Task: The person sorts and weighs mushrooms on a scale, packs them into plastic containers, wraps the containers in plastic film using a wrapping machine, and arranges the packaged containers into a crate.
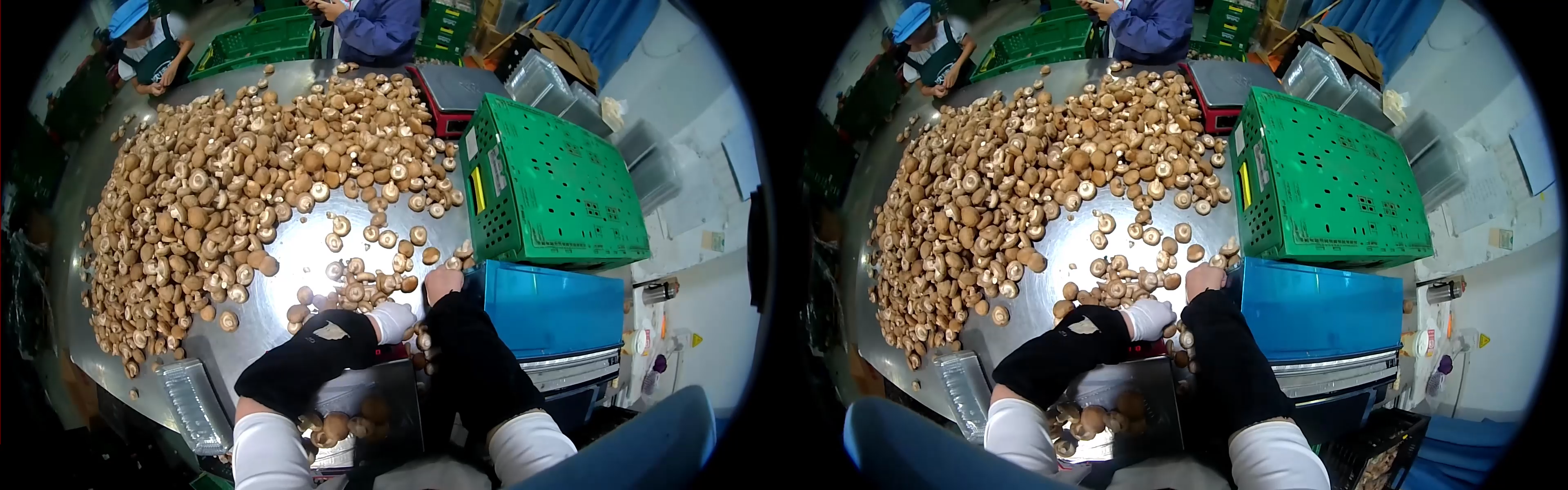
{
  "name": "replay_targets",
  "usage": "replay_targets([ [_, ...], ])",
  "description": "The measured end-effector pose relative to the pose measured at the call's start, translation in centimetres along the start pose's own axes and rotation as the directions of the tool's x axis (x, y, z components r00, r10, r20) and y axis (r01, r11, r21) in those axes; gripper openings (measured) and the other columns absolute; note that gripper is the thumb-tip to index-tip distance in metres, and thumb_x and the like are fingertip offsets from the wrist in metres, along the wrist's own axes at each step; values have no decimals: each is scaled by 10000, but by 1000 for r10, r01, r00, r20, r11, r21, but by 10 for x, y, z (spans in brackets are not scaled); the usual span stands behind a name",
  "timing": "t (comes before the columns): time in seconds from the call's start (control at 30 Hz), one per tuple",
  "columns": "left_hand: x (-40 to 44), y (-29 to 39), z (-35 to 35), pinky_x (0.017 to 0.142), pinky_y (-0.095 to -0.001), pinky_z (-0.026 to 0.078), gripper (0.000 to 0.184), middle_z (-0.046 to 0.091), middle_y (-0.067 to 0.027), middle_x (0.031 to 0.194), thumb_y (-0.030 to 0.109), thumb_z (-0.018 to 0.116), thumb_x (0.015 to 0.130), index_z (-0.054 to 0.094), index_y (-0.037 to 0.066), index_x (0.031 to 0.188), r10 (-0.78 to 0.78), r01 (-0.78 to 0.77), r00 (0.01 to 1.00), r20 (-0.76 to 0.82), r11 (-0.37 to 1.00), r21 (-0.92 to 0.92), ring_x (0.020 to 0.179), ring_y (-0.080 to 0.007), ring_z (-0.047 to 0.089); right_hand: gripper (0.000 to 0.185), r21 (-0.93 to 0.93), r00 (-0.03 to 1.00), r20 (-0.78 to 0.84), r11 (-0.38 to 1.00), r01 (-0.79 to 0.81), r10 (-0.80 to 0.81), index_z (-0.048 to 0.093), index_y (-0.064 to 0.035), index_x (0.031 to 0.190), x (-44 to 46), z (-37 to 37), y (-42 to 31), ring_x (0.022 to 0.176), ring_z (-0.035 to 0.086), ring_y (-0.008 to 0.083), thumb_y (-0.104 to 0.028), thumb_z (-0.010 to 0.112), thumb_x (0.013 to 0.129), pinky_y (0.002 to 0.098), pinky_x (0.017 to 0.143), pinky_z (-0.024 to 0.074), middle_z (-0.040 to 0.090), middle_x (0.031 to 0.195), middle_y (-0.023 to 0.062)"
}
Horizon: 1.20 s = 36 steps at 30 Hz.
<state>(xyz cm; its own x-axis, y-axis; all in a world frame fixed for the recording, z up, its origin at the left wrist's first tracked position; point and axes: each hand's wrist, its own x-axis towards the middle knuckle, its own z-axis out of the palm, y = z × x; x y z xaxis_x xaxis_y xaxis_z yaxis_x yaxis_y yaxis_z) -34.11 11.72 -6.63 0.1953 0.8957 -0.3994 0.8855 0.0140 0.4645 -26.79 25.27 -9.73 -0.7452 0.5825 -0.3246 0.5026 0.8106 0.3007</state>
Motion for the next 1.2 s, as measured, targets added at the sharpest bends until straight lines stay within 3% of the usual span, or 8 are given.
replay_targets([
  [0.2, 5, -21, -30, 645, -403, 515, 137, 596, -147, 880, 85, 535, 761, 615, 49, 866, -122, 119, 875, -468, 992, -36, 815, -314, 627, 178, -86, 978, 203, 996, -27, 45, 719, -167, 812, 10, -20, 0, 727, 660, 194, -132, 546, 792, 357, 408, 430, 665, 776, 1],
  [0.27, 27, -33, -17, 606, -410, 510, 142, 565, -130, 894, 120, 558, 751, 577, 53, 874, -130, 199, 865, -485, 976, 93, 782, -291, 620, 172, -24, 971, 239, 1000, -9, 14, 698, -117, 868, 18, -29, 6, 774, 654, 231, -141, 534, 819, 421, 478, 462, 631, 916, 49],
  [0.33, 37, -33, -11, 581, -391, 499, 173, 615, -127, 854, 105, 518, 768, 652, 27, 847, -62, 186, 845, -532, 965, 183, 749, -284, 635, 168, 189, 995, -84, 982, -28, 45, 696, -103, 866, 23, -37, 14, 788, 658, 280, -130, 544, 799, 438, 572, 507, 615, 967, 123],
  [0.53, 50, -35, -2, 592, -374, 501, 146, 646, -68, 812, 110, 537, 762, 678, 90, 796, -2, 162, 910, -415, 922, 352, 745, -231, 646, 219, 535, 998, -55, 844, 36, -8, 649, -94, 853, 43, -12, 9, 787, 606, 363, -199, 675, 663, 437, 716, 513, 570, 948, 207],
  [0.7, -17, -18, -35, 703, -392, 494, 267, 595, -136, 905, 188, 602, 738, 585, 35, 956, -64, 25, 872, -485, 996, -86, 853, -307, 612, 185, 601, 998, -58, 798, 31, 5, 669, -73, 772, 48, 6, 19, 774, 620, 337, -204, 671, 642, 410, 738, 512, 641, 823, 185],
  [0.93, -144, 4, -26, 844, -311, 454, 501, 568, -190, 1086, 204, 656, 802, 505, 1, 1235, -296, -187, 826, -480, 660, -728, 976, -283, 576, 304, 792, 987, -6, 603, 101, -158, 667, -25, 878, -13, -79, 24, 720, 644, 243, -211, 721, 645, 333, 681, 506, 665, 773, 131],
  [1.07, -229, 44, -21, 787, -305, 456, 502, 566, -146, 967, 212, 696, 771, 536, 35, 1213, -387, -108, 760, -523, 717, -688, 881, -259, 575, 329, 982, 898, -82, 119, 148, -433, 610, 15, 1034, -69, -100, 31, 786, 583, 95, -119, 718, 753, 246, 714, 484, 648, 904, 34],
  [1.2, -289, 98, -1, 737, -319, 463, 517, 541, -91, 888, 172, 733, 698, 575, 75, 1181, -517, 97, 729, -449, 727, -679, 811, -223, 568, 347, 970, 733, -156, 39, 241, -662, 600, -22, 1043, -167, -142, 21, 945, 580, 164, -160, 720, 748, 277, 830, 459, 602, 1031, 90],
])
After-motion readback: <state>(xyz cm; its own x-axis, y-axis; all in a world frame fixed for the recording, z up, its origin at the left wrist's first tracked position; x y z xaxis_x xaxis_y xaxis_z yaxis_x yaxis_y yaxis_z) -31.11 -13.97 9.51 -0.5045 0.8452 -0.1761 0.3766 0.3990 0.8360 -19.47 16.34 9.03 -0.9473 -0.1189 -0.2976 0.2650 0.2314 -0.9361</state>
